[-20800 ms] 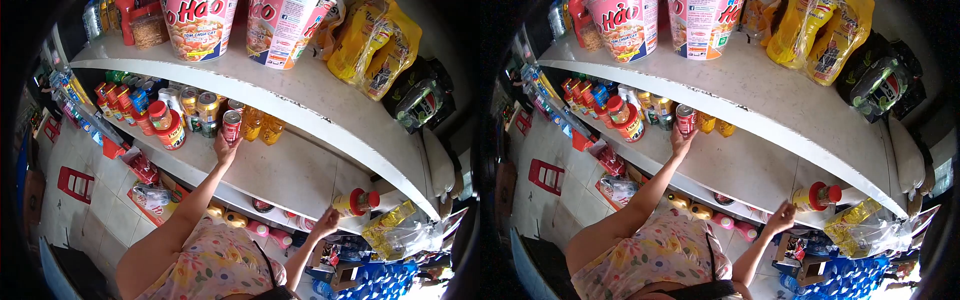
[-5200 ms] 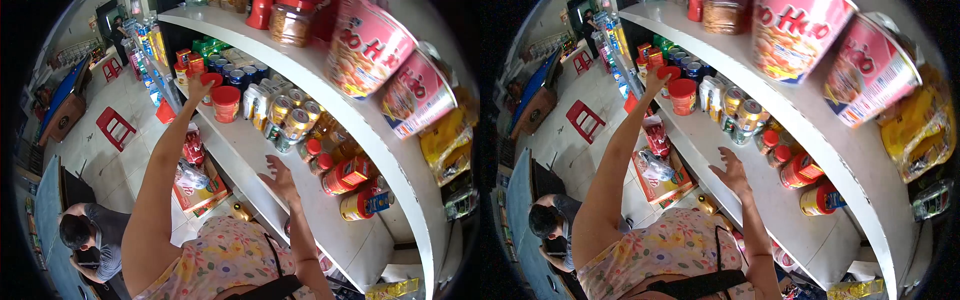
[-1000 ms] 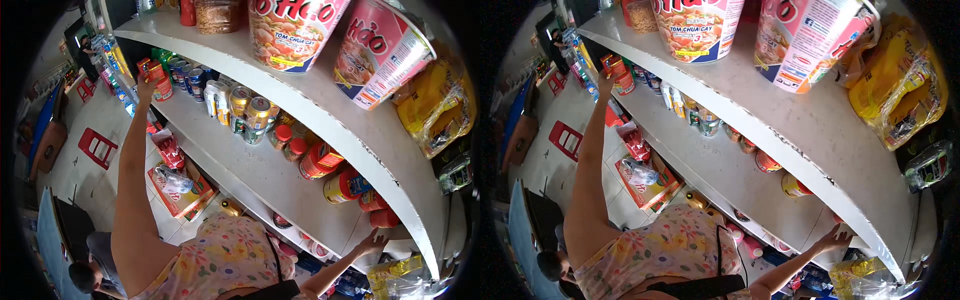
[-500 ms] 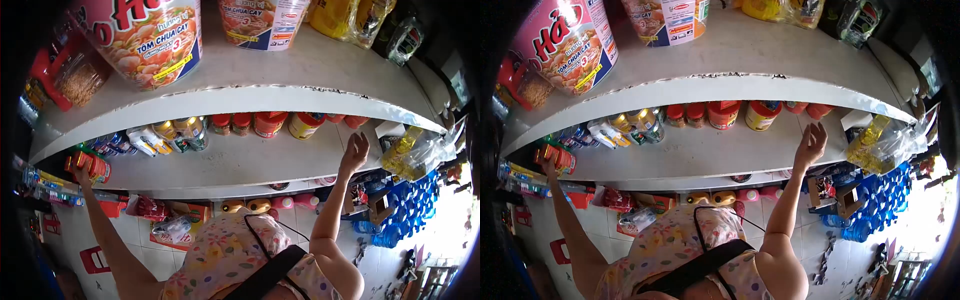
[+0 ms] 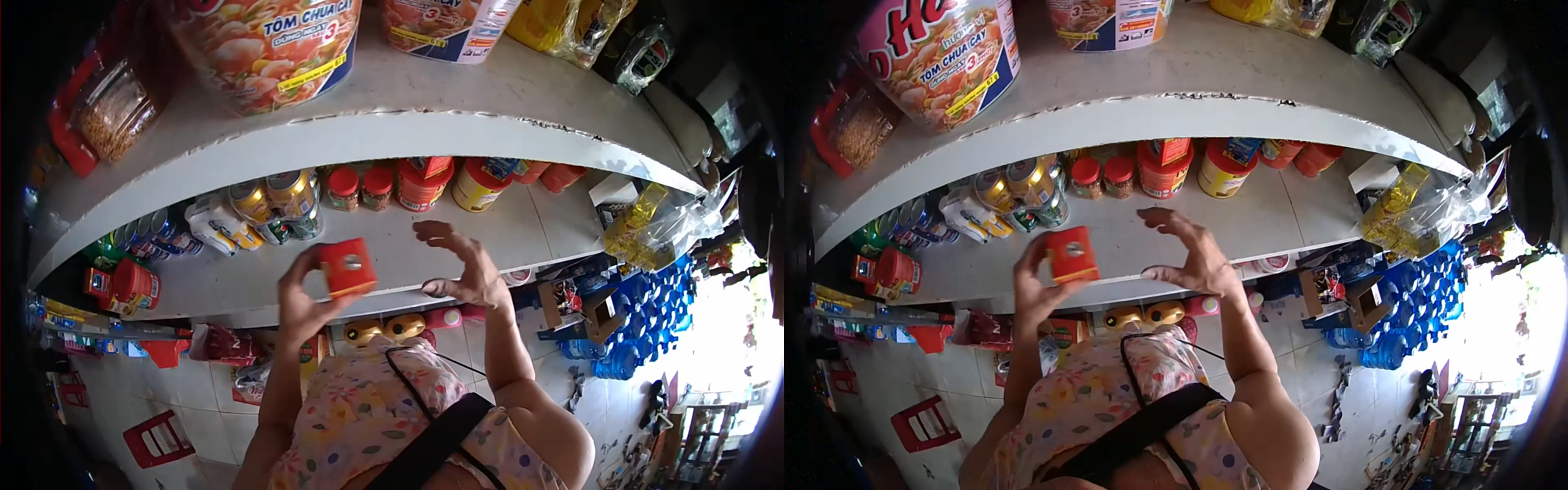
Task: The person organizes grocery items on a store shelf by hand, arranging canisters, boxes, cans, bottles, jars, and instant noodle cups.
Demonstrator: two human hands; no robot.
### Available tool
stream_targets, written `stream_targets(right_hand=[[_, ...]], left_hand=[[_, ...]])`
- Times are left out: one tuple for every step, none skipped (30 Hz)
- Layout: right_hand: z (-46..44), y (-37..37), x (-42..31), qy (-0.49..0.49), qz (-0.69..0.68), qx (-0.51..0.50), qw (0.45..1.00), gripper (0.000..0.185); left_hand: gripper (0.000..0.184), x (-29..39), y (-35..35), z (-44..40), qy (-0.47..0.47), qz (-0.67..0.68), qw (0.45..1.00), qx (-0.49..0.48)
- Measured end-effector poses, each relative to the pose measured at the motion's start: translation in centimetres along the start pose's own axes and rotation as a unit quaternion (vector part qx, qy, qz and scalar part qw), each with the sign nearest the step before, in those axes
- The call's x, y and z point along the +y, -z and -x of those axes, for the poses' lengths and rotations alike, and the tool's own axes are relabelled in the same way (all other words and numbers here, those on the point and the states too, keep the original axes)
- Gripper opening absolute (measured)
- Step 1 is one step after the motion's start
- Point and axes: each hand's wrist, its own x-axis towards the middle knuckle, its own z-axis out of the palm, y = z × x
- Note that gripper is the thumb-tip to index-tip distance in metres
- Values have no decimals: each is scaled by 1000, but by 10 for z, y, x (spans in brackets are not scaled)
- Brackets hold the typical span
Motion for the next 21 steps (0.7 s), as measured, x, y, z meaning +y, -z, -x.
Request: stream_targets(right_hand=[[-3, -6, -4, -5, -15, -14, 1000, 74], [-3, -8, -9, -10, -30, -27, 999, 75], [3, -6, -10, -40, -32, -16, 999, 76], [9, -3, -8, -68, -32, -5, 997, 77], [15, 5, -4, -64, -27, 11, 998, 78], [22, 15, -4, -73, -21, 32, 997, 71], [28, 27, 1, -83, -27, 64, 994, 70], [34, 40, 11, -93, -34, 95, 991, 69], [40, 58, 30, -75, -64, 157, 983, 67], [37, 80, 31, -61, -20, 221, 973, 66], [38, 105, 51, -75, -14, 280, 957, 66], [32, 126, 63, -77, -2, 357, 931, 58], [25, 150, 78, -96, 61, 413, 904, 53], [20, 174, 94, -185, 115, 419, 881, 51], [16, 202, 116, -269, 167, 419, 851, 50], [33, 236, 196, -186, 251, 425, 850, 46], [50, 261, 262, -15, 270, 446, 853, 46], [15, 239, 261, -3, 246, 429, 869, 46], [12, 248, 260, -4, 237, 417, 877, 47], [-18, 262, 263, -3, 227, 400, 888, 49], [-19, 252, 258, -2, 218, 381, 899, 51]], left_hand=[[66, 8, -26, -9, -20, -4, 999, -29], [68, 8, -45, -15, -33, 14, 998, -57], [70, 12, -62, -20, -48, 6, 996, -69], [72, 17, -73, -25, -66, -11, 994, -90], [73, 20, -85, -28, -71, -1, 993, -94], [74, 21, -94, -31, -74, 9, 992, -99], [75, 23, -101, -34, -70, 51, 990, -109], [75, 26, -101, -38, -75, 52, 990, -105], [73, 32, -95, -41, -101, 0, 992, -79], [71, 35, -89, -41, -125, -53, 989, -52], [67, 33, -82, -40, -136, -62, 989, -7], [59, 22, -77, -38, -135, -61, 988, 44], [48, 17, -66, -33, -106, -62, 988, 96], [43, 6, -53, -26, -69, -48, 987, 138], [39, -6, -39, -19, -34, -36, 982, 182], [35, -16, -23, -13, -17, -59, 973, 223], [31, -24, -6, -6, 2, -87, 959, 269], [31, -32, 10, 0, 10, -107, 949, 295], [29, -40, 32, 6, 11, -108, 939, 326], [27, -46, 54, 14, 14, -111, 926, 361], [27, -52, 76, 22, 34, -124, 913, 388]])
